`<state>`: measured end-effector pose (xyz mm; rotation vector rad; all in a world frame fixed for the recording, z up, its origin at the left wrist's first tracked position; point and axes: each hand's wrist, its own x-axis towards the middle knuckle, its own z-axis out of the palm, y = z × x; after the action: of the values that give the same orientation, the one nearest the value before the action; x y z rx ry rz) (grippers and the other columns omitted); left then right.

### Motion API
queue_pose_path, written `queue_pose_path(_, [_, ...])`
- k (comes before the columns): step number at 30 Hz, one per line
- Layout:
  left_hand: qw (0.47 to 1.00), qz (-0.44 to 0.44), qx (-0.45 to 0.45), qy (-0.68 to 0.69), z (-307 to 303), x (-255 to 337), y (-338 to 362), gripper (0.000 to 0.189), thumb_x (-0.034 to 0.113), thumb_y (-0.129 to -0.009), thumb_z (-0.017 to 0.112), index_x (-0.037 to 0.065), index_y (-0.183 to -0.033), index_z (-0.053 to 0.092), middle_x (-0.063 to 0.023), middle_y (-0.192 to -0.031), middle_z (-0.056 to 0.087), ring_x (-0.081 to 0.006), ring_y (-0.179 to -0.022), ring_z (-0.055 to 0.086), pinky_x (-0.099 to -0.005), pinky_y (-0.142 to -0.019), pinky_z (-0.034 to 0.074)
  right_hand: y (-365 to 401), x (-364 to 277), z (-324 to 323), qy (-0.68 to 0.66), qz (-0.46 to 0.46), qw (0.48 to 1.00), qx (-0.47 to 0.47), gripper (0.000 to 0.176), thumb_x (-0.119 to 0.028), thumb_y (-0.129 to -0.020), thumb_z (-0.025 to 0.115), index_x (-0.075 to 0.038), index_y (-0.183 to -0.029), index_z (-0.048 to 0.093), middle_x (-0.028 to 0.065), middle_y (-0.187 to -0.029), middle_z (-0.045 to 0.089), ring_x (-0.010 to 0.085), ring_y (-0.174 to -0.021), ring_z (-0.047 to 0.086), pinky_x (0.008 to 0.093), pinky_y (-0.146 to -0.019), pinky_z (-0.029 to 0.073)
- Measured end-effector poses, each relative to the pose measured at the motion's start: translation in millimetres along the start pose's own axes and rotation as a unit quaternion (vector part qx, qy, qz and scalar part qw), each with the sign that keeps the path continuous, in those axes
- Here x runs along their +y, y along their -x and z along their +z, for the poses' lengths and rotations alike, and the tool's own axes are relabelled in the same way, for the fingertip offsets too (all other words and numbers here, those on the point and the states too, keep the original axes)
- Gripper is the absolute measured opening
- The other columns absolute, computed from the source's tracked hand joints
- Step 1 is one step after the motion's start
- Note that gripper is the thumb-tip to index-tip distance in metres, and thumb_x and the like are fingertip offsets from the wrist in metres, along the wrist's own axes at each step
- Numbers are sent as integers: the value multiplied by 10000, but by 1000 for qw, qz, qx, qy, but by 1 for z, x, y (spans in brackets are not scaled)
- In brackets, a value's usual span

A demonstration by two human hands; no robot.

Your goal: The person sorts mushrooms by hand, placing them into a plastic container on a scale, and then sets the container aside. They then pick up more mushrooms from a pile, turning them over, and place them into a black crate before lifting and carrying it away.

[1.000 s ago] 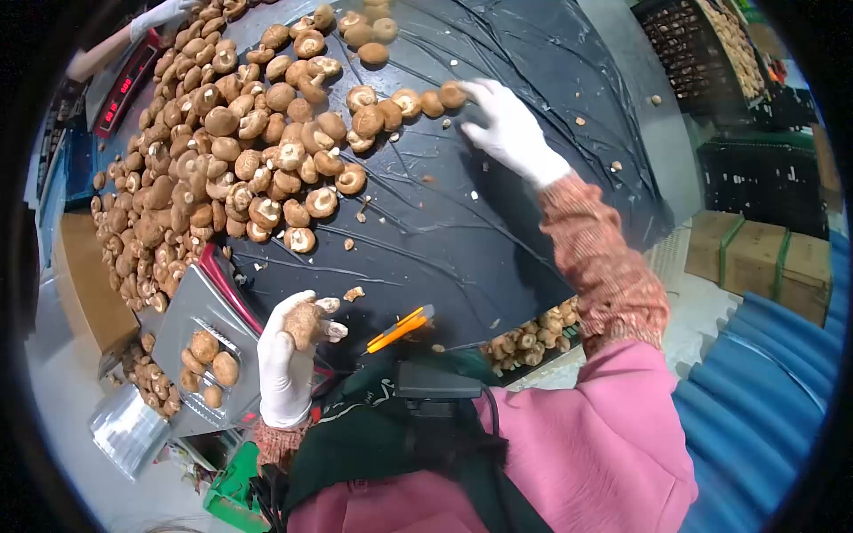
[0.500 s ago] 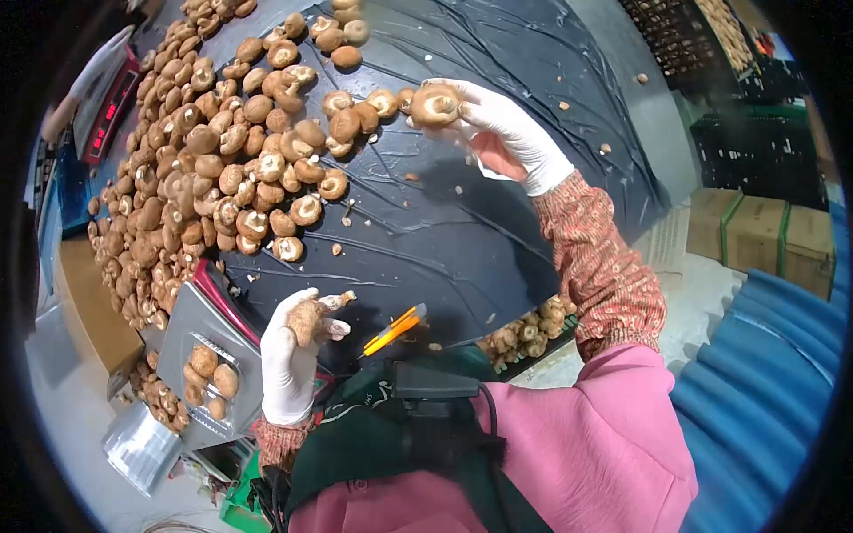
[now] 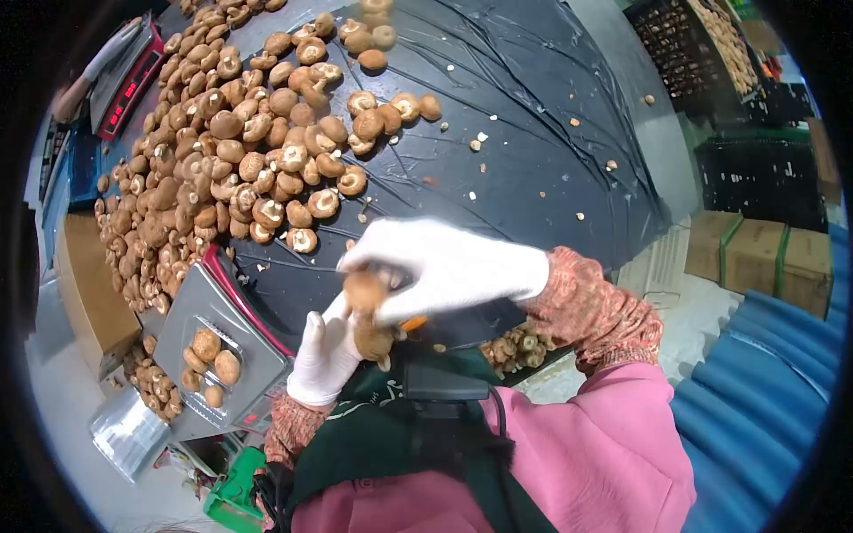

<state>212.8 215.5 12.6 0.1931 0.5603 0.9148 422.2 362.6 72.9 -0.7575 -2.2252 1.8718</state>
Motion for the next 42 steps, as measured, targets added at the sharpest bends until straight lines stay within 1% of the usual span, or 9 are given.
queue_pose_path(4, [996,-11,47,-73,-2,1,1,741,597,-970,486,4,-1410,427,-217,-1130,614,-343,-952,657,-355,-547,568,-25,15,-19,71,-22,989,127,417,-195,-809,768,-69,-1187,646,133,-1064,646,250,-916,654,363,-798,544])
queue_pose_path(8, [997,-6,50,-53,-7,6,1,669,558,-977,473,-4,-1340,495,-222,-1081,621,-344,-927,663,-346,-527,567,-71,150,-77,461,20,811,359,469,-173,-809,695,-155,-1271,614,121,-1269,609,334,-1164,568,433,-995,487])
queue_pose_path(11, [997,-13,57,-53,-8,7,-1,679,567,-973,481,-6,-1338,497,-217,-1072,620,-345,-923,664,-352,-533,570,-85,198,-95,419,-6,857,300,477,-156,-808,691,-162,-1279,615,105,-1243,628,323,-1160,566,427,-1002,475])
queue_pose_path(17, [997,-11,69,-44,-14,8,-3,700,578,-959,511,-14,-1333,497,-216,-1075,623,-348,-944,664,-362,-545,578,-68,190,-92,-98,52,935,336,387,-174,-952,649,-36,-1309,592,72,-1214,654,157,-1125,604,309,-942,509])
queue_pose_path(25, [996,-14,68,-59,-8,8,0,703,583,-970,484,-20,-1330,494,-215,-1073,639,-339,-934,663,-373,-544,570,-36,156,-61,-581,-2,774,251,443,-202,-996,620,9,-1368,503,139,-1269,619,227,-1112,643,383,-936,565])
queue_pose_path(29, [996,8,47,-73,-8,5,6,690,577,-992,441,-19,-1336,485,-213,-1068,646,-335,-935,664,-369,-545,565,-35,149,-45,-599,-37,772,209,449,-257,-1030,563,18,-1376,485,168,-1261,626,250,-1098,662,387,-897,593])
queue_pose_path(33, [996,21,54,-75,-4,4,21,688,578,-1003,420,-20,-1336,482,-210,-1060,648,-330,-933,672,-363,-547,569,-31,102,-29,-523,10,827,205,431,-288,-1027,563,12,-1334,521,132,-1179,646,216,-993,664,359,-865,569])
queue_pose_path(37, [995,60,48,-61,-10,4,38,688,576,-1001,434,-27,-1328,485,-208,-1050,647,-332,-932,673,-368,-549,574,31,90,-30,-144,124,978,88,380,-255,-974,621,25,-1229,604,67,-1105,649,125,-948,612,294,-836,539])
queue_pose_path(42, [994,71,76,-21,-29,-4,51,689,574,-997,449,-32,-1323,489,-204,-1039,643,-336,-925,668,-363,-546,576,134,86,-6,79,330,930,-142,330,-269,-931,667,-49,-1176,661,96,-1012,724,157,-862,652,331,-810,522])
